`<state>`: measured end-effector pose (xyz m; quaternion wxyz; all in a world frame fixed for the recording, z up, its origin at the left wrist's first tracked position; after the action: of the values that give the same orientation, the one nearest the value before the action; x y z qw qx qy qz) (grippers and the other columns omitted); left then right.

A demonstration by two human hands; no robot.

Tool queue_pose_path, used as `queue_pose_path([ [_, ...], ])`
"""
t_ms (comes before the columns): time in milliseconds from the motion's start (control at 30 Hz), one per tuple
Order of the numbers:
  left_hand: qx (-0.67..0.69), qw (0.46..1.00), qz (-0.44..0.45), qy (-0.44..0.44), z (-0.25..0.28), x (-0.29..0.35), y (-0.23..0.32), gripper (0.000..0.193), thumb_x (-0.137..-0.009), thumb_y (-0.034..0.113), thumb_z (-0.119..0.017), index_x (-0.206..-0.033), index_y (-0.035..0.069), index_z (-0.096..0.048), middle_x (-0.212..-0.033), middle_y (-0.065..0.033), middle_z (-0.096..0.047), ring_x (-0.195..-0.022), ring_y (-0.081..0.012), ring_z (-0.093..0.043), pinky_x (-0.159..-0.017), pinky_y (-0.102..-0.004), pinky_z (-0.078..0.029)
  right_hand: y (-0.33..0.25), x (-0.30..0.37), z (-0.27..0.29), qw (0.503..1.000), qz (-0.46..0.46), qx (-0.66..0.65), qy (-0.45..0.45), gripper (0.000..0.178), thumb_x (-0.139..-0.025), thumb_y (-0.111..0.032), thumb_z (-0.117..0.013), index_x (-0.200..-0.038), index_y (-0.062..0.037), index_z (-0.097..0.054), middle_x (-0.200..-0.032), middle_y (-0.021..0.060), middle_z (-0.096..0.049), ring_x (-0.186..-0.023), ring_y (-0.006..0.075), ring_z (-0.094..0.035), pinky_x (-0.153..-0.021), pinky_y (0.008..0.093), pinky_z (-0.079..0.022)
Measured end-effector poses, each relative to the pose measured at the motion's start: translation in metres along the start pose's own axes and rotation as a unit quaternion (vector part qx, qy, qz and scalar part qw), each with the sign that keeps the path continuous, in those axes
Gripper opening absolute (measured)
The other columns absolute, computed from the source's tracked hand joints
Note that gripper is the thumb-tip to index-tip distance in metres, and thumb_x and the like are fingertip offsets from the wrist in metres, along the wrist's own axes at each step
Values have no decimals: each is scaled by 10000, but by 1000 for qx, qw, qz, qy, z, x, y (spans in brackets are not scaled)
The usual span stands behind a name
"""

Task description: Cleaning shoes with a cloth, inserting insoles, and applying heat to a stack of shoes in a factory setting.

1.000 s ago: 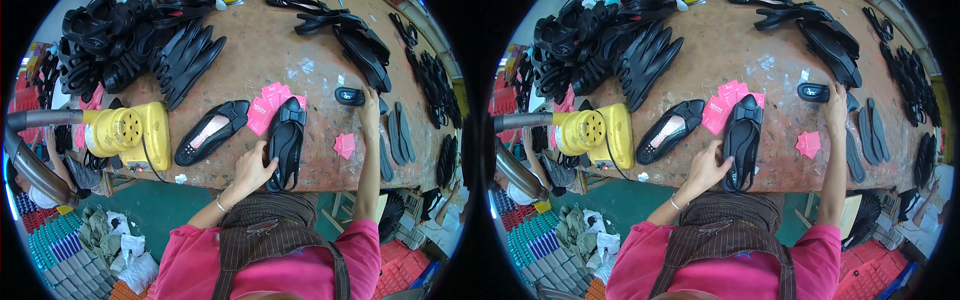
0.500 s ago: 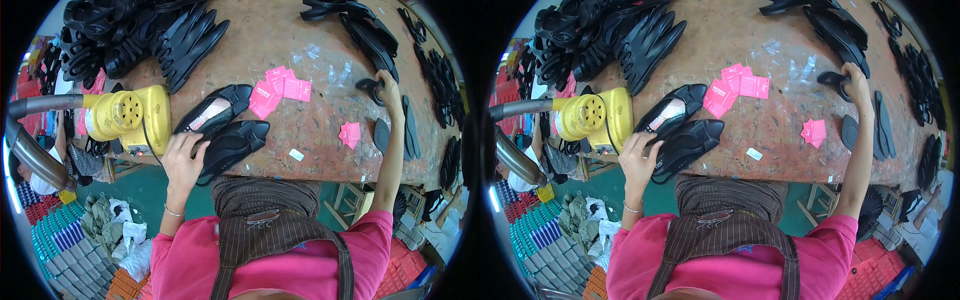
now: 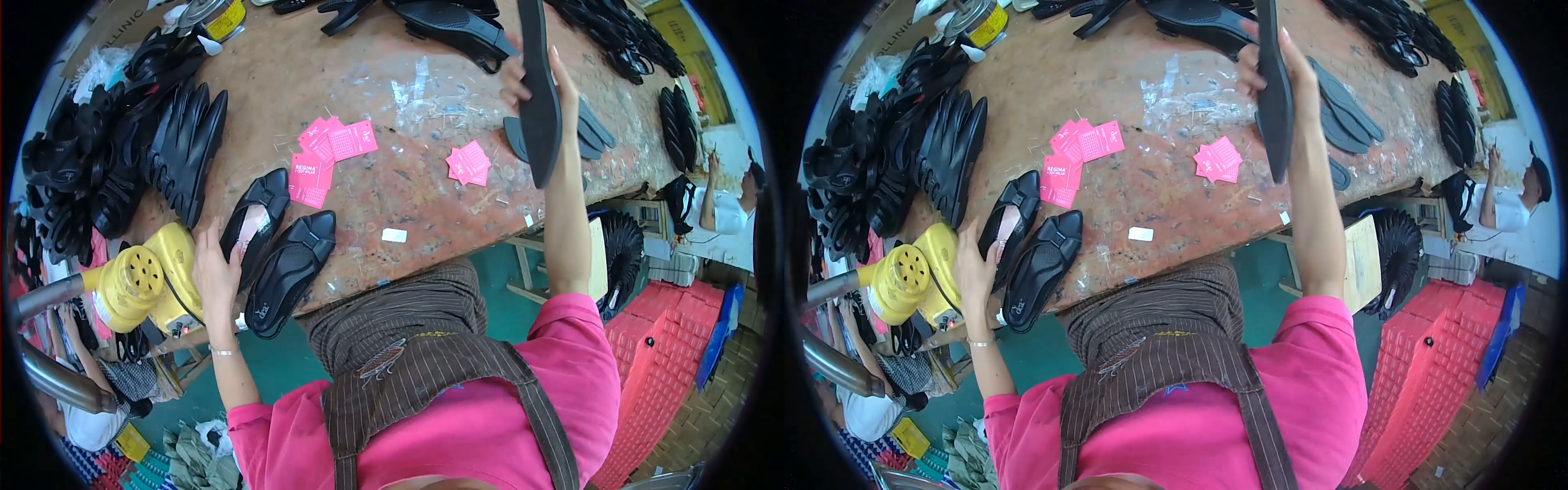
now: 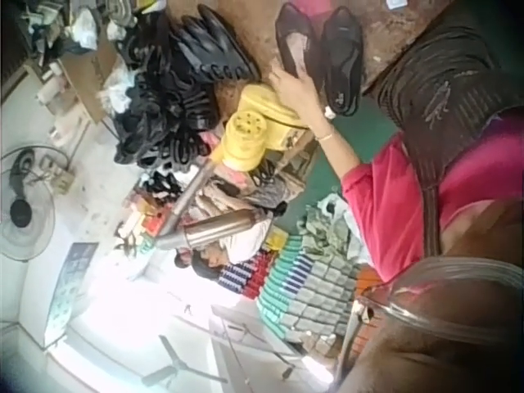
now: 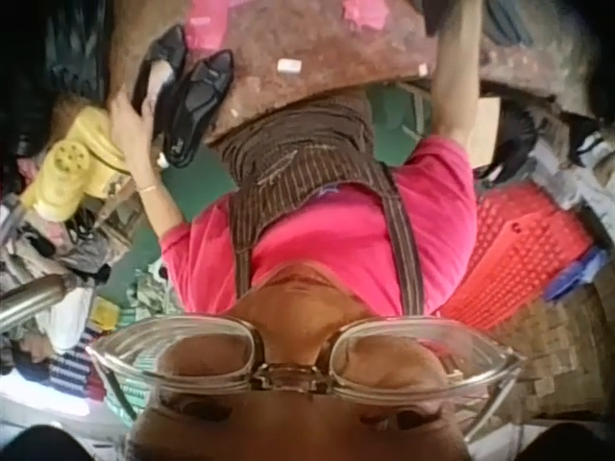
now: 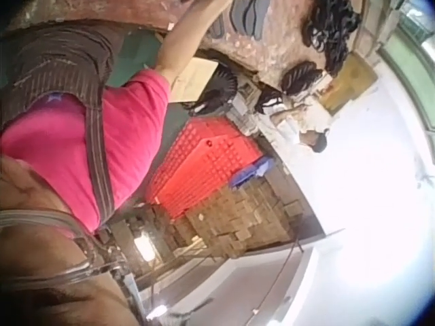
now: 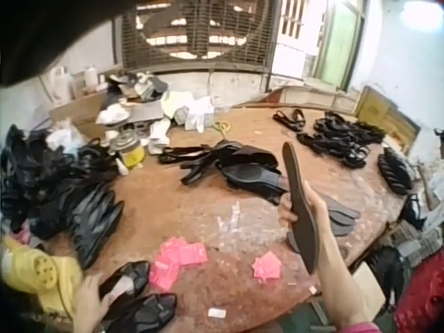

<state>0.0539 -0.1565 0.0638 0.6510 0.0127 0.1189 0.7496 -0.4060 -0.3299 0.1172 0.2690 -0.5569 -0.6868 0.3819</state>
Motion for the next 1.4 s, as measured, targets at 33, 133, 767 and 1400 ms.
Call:
queue_pose_path([
  [33, 17, 999, 22, -31, -18, -2, -16, 306, -876, 86, -616, -1181, 69, -647, -1065, -189, -670, -1012, -406, -623, -831, -449, -493, 10, 9, -11, 1000, -21, -14, -9, 579, -993, -443, -479, -1362, 2, -463, -807, 10, -470, -608, 78, -415, -632, 247, -424],
  [133, -3, 998, 31, -58, -30, -11, -38, 260, -884, 71, -596, -1134, 60, -668, -1089, -204, -666, -968, -402, -641, -799, -453, -500, 31, 33, -26, 993, -70, -77, -63, 639, -967, -432, -494, -1382, 50, -437, -856, 36, -492, -672, 97, -450, -692, 285, -446],
  [767, 111, 947, -262, -150, -67, 31, 145, 281, -734, 51, -626, -1004, 41, -701, -857, -97, -652, -858, -294, -600, -765, -388, -523, 81, 130, -52, 849, -50, 522, -66, 501, -968, -354, -484, -1299, 11, -575, -1169, 145, -616, -961, 228, -535, -863, 362, -435],
  [1400, 217, 953, 199, 77, -39, 144, 48, 421, -989, 87, -515, -1390, -24, -456, -1212, -206, -550, -956, -266, -642, -834, -346, -525, 238, 134, -201, 780, 83, 557, -271, 299, -703, -60, -767, -1002, -72, -762, -1196, 131, -652, -1118, 311, -599, -958, 413, -480],
])
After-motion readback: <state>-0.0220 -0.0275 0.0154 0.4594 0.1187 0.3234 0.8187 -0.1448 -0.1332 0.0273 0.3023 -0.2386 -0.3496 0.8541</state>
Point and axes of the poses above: each hand's wrist, its own x-axis away from the middle knuckle, its own z-axis out of the back of the hand, y = z × x, the point moved 10 cm from there along -x, towards the middle knuckle
